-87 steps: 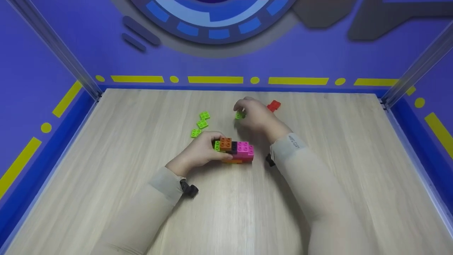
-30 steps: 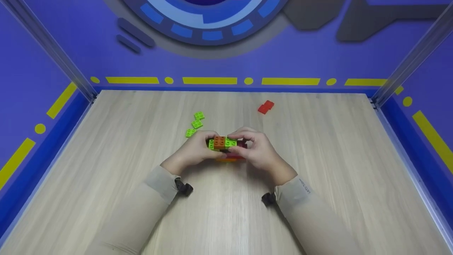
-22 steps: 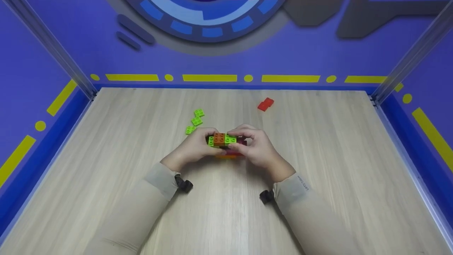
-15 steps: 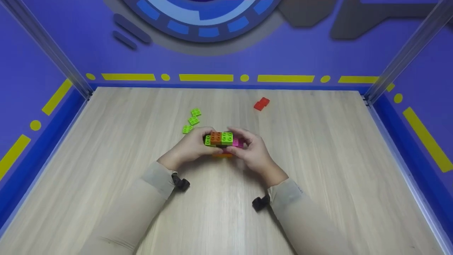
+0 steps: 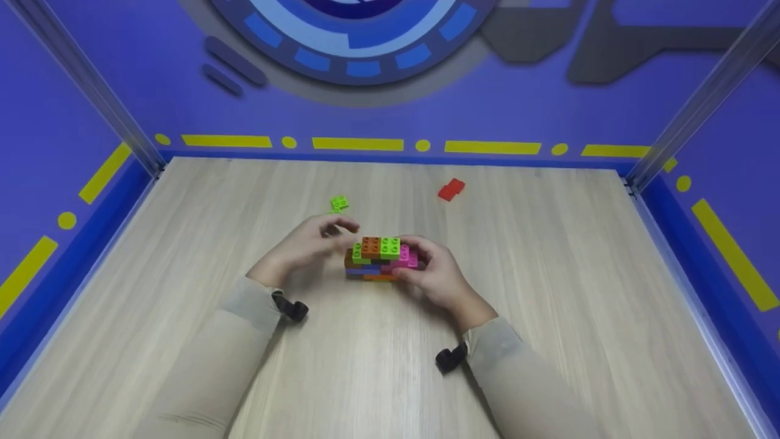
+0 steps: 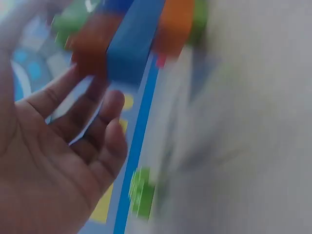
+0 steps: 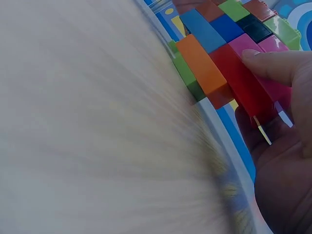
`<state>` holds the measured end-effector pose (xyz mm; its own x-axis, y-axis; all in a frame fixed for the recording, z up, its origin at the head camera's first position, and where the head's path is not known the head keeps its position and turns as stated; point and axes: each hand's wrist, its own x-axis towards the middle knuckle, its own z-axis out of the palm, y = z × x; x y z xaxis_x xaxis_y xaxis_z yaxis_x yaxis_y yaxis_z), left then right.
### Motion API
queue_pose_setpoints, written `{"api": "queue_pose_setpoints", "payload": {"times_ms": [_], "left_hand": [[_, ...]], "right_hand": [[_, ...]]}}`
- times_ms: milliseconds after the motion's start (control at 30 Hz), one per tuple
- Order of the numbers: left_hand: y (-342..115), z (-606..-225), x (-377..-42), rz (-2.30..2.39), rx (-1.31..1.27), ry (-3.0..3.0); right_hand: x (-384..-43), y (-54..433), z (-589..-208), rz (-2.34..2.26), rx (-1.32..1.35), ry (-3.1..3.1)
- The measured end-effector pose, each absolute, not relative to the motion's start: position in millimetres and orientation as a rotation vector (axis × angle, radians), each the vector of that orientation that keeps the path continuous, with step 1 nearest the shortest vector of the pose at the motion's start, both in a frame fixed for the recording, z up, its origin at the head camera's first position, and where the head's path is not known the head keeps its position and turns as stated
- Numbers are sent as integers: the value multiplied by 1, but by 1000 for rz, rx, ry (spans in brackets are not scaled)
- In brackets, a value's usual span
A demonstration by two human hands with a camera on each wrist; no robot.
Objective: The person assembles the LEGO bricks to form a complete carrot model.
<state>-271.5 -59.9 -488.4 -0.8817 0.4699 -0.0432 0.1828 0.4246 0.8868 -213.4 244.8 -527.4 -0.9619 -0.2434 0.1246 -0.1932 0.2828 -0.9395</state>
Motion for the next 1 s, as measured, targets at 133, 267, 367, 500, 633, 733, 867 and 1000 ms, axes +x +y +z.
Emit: {"api": "queue_pose_setpoints", "payload": {"times_ms": [133, 267, 367, 500, 633, 733, 867, 1000], "left_hand": [[-79, -494, -278, 1513, 377, 2523], [-92, -501, -284, 1540, 254, 2638], [-96, -506, -288, 1510, 225, 2697], [-99, -509, -289, 1412, 190, 2728], [-96, -512, -288, 1306, 186, 2755], [-94, -513, -287, 1231, 199, 2781], [-92, -513, -287, 1180, 205, 2794], [-92, -513, -288, 1163, 222, 2785]], "right_hand": [[-212, 243, -527, -1807, -408, 2480], [-211, 243, -527, -1820, -400, 2478], [-212, 244, -527, -1824, -407, 2482], [-214, 243, -528, -1830, -421, 2470], [-214, 244, -529, -1848, -440, 2451], [-214, 245, -530, -1862, -449, 2448], [-214, 245, -531, -1860, -455, 2459], [-214, 244, -530, -1854, -442, 2460]]}}
